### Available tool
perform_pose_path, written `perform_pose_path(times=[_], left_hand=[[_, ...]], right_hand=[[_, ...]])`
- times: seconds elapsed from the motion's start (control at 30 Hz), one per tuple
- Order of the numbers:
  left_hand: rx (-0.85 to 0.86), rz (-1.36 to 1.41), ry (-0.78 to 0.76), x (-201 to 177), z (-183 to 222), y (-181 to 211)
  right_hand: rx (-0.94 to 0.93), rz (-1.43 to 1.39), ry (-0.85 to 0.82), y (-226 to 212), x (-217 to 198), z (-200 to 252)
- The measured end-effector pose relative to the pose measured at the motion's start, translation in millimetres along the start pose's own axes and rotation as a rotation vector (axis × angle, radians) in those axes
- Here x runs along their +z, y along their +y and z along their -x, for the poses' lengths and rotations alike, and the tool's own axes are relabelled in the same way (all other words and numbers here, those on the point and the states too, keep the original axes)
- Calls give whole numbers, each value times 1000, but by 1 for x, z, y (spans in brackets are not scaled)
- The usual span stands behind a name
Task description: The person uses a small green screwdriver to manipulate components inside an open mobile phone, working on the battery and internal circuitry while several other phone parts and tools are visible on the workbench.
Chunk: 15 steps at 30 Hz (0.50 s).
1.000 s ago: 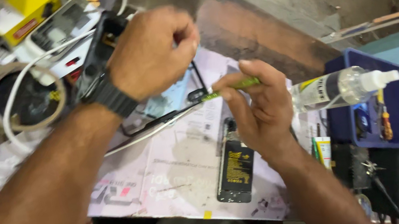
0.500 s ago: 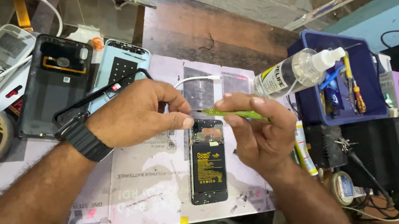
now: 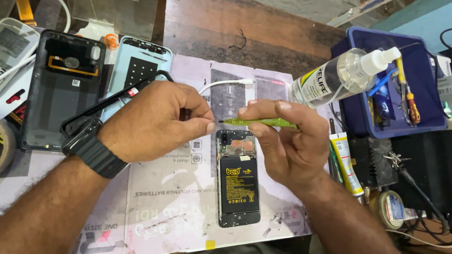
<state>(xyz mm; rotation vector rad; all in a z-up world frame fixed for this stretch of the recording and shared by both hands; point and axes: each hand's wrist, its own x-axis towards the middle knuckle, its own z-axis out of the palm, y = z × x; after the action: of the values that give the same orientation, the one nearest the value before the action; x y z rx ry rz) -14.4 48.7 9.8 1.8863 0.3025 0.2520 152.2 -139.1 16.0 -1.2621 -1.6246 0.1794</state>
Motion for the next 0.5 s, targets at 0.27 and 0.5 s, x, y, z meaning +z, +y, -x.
perform_pose_path(times=[0.27,0.5], left_hand=[[229,31,84,2,1,-3],[320,17,77,8,3,5]], right_hand=[[44,-19,166,-8,-5,4],[111,-54,202,-18,-7,8]])
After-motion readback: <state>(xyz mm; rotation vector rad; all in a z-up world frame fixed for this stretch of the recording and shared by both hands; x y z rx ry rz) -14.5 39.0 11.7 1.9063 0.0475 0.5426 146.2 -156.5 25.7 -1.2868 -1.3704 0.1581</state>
